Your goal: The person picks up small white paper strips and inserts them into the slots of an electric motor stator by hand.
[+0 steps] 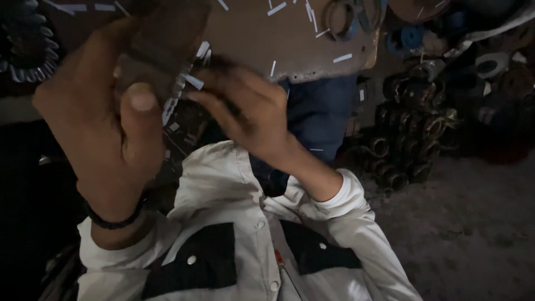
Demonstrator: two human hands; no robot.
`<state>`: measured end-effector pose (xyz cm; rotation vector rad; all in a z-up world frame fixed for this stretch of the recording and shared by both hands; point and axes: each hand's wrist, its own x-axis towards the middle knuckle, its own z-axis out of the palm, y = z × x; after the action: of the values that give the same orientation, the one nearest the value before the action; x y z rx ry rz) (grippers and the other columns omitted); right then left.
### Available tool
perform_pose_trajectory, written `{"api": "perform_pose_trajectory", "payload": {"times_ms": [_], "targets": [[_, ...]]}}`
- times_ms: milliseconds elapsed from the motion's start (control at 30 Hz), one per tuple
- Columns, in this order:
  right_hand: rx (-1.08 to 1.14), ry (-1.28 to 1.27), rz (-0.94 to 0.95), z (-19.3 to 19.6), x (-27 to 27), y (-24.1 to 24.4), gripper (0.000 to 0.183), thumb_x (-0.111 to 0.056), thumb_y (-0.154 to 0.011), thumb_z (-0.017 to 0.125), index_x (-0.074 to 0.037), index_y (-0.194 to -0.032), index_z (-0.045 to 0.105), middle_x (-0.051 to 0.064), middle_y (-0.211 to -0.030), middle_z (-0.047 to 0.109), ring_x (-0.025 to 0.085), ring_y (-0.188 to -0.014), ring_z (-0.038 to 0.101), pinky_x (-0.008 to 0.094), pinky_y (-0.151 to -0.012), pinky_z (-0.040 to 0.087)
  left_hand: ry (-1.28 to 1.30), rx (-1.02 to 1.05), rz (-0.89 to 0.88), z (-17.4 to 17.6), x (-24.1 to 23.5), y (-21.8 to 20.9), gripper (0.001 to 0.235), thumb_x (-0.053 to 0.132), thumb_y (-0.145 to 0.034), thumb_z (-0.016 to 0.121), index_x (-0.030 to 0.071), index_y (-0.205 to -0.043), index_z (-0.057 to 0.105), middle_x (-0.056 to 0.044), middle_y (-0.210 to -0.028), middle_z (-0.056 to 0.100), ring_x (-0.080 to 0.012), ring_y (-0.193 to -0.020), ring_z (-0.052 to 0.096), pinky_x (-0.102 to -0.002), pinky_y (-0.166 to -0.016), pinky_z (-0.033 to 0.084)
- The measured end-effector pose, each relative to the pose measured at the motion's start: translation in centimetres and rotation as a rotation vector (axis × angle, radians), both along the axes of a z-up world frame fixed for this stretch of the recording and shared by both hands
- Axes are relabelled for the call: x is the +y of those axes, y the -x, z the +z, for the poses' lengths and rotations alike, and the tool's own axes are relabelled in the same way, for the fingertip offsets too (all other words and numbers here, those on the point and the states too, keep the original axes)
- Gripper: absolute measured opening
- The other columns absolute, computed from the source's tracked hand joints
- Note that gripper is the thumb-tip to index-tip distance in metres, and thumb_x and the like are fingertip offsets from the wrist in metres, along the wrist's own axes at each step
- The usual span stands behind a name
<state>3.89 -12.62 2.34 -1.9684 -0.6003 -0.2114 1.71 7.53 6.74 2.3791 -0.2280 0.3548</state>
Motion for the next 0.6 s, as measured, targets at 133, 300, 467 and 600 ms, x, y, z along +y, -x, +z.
{"api": "perform_pose_trajectory", "payload": {"times_ms": [133,300,467,600], "targets": [[-0.032,0.029,-0.035,0.2,-0.9,-1.0,0.029,-0.006,-0.093,0.087,0.001,-0.114,0.067,0.01,-0.101,0.071,0.019,-0.083,0.074,0.027,-0.068,0.059,0.093,-0.048,-0.031,0.0,-0.1,0.1,0.068,0.054,-0.121,0.031,-0.004,-0.14,0.06,-0.02,-0.11,0.071,-0.0272,-0.092,0.073,-0.033,-0.075,0.053],[-0.091,0.126,-0.055,-0.3,-0.5,-2.7,0.031,-0.012,-0.087,0.091,-0.002,-0.096,0.063,0.011,-0.09,0.064,0.026,-0.077,0.066,0.034,-0.063,0.051,0.108,-0.046,-0.039,0.2,-0.2,0.1,0.066,0.056,-0.121,0.029,-0.002,-0.146,0.051,-0.019,-0.126,0.073,-0.0263,-0.107,0.078,-0.03,-0.085,0.059],[-0.048,0.071,-0.087,-0.5,0.3,-3.2,0.033,-0.013,-0.085,0.092,-0.003,-0.092,0.061,0.01,-0.084,0.062,0.025,-0.071,0.062,0.034,-0.06,0.048,0.116,-0.059,-0.05,-0.3,0.1,0.2,0.064,0.053,-0.121,0.033,-0.001,-0.15,0.05,-0.019,-0.124,0.073,-0.0256,-0.103,0.078,-0.03,-0.081,0.058],[-0.047,0.051,-0.068,-0.4,0.2,-2.7,0.029,-0.011,-0.089,0.089,-0.003,-0.099,0.063,0.009,-0.092,0.066,0.024,-0.075,0.068,0.033,-0.065,0.053,0.089,-0.056,-0.063,0.0,-0.1,0.4,0.057,0.05,-0.123,0.034,0.003,-0.153,0.045,-0.014,-0.122,0.071,-0.0222,-0.1,0.075,-0.028,-0.079,0.054]]}}
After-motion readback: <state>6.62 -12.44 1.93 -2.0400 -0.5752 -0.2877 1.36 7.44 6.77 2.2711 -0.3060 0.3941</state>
